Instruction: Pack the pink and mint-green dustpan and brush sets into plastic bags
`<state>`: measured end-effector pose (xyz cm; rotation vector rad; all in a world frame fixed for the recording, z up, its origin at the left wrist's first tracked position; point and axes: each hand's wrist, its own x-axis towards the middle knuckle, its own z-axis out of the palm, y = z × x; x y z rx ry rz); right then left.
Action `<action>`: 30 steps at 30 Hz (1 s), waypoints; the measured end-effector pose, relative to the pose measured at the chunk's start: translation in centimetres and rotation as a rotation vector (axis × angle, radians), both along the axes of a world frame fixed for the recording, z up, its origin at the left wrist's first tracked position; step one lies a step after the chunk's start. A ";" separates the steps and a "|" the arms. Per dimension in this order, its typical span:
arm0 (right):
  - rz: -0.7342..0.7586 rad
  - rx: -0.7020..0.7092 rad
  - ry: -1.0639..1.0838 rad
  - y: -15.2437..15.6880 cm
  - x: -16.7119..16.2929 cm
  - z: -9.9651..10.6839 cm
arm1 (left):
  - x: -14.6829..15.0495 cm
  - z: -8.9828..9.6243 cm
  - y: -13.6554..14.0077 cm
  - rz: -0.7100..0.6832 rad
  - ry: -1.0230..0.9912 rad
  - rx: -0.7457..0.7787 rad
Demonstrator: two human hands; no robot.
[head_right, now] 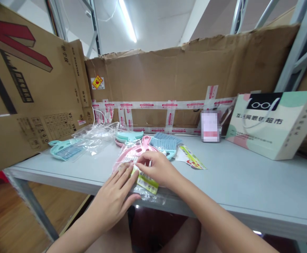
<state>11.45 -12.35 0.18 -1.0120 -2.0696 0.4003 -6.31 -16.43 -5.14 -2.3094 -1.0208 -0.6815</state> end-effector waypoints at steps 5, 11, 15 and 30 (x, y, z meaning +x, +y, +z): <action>0.008 0.125 -0.057 -0.3 -0.1 -0.1 | 1.4 1.3 -0.6 0.060 -0.014 -0.202; 0.049 0.364 -0.213 -0.4 0.4 -0.9 | 1.5 1.0 0.8 0.115 -0.051 -0.277; 0.064 0.468 -0.320 -0.9 1.1 -1.7 | 0.9 0.8 1.5 0.159 -0.083 -0.324; -0.103 0.828 -0.305 -5.5 4.9 -5.6 | -5.7 3.5 -0.3 -0.192 0.020 -0.254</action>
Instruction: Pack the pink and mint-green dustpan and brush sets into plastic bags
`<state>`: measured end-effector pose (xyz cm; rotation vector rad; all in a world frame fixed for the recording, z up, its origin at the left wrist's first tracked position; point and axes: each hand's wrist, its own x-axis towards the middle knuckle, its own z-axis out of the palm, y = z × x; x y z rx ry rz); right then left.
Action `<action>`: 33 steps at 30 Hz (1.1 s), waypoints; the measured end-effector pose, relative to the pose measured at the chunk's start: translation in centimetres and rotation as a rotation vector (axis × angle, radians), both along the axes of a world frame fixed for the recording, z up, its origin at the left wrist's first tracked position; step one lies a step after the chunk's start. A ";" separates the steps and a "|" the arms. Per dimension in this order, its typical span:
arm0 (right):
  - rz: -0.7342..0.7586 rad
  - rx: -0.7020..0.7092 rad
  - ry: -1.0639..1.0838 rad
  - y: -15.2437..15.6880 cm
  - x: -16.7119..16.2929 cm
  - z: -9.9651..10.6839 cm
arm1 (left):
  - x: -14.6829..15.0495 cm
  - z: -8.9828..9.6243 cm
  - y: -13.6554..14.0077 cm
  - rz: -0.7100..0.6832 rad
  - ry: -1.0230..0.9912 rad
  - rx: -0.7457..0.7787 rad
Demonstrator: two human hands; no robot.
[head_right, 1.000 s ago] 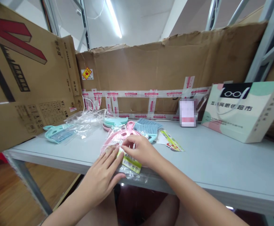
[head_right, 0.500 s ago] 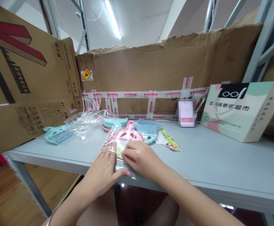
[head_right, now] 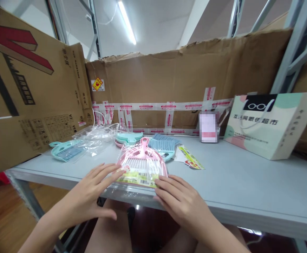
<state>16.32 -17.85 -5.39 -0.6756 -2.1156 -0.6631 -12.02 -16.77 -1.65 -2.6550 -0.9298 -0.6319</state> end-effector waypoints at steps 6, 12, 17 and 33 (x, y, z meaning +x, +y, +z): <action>-0.082 -0.359 0.271 0.0 -0.3 0.5 | 0.0 -1.9 2.3 -0.043 -0.139 -0.079; -0.409 -0.509 0.444 1.3 -0.3 0.2 | 2.8 -2.7 2.0 0.221 -0.522 -0.032; -0.287 -0.706 0.546 1.8 -0.7 0.2 | 3.4 -2.5 1.6 0.318 -0.556 -0.233; 0.183 -0.952 0.754 1.9 -0.7 1.8 | 3.4 -1.9 1.6 0.101 -1.018 -0.534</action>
